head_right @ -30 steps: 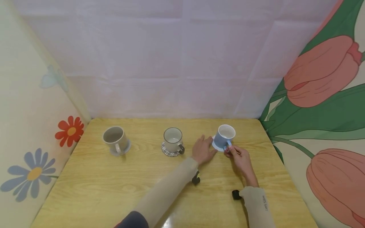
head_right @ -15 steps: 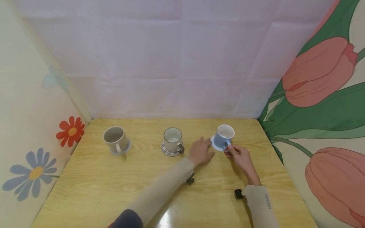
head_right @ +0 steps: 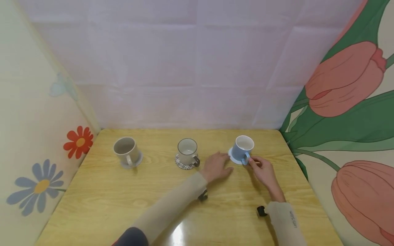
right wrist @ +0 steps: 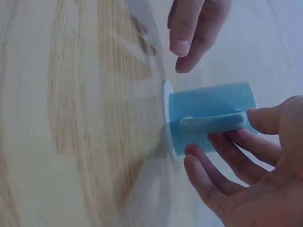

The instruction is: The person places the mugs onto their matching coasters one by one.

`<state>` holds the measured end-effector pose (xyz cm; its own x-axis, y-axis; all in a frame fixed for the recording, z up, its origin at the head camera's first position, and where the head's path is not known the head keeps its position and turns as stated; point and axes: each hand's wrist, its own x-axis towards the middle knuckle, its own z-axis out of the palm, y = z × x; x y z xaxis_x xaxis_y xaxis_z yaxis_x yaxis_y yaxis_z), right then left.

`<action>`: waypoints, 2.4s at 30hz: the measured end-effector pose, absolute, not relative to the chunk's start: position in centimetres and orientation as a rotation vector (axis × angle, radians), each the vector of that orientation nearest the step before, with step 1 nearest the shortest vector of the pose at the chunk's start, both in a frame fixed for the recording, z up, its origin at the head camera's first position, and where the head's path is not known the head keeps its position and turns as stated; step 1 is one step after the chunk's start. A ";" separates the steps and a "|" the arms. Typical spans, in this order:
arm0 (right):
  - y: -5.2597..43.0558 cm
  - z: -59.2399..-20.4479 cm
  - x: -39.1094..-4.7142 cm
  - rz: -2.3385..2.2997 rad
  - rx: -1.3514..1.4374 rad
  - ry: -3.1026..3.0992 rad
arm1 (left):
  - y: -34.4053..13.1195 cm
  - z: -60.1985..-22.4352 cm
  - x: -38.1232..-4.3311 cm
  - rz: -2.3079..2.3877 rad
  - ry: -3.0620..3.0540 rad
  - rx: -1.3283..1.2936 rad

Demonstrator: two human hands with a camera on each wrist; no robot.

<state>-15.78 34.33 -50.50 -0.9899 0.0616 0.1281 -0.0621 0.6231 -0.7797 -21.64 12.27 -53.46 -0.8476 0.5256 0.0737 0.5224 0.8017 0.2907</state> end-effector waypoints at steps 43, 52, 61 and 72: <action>32.3 -45.6 -14.7 0.908 0.307 -2.632 | 6.2 -46.6 -19.4 0.727 3.141 0.967; 31.9 -45.3 -14.8 0.872 0.358 -2.610 | 3.4 -46.4 -18.9 0.790 3.204 1.001; 31.4 -45.1 -15.1 0.821 0.414 -2.592 | -0.2 -46.2 -18.4 0.823 3.311 1.016; 31.0 -44.7 -15.1 0.729 0.432 -2.619 | -3.9 -44.3 -18.3 0.815 3.394 0.955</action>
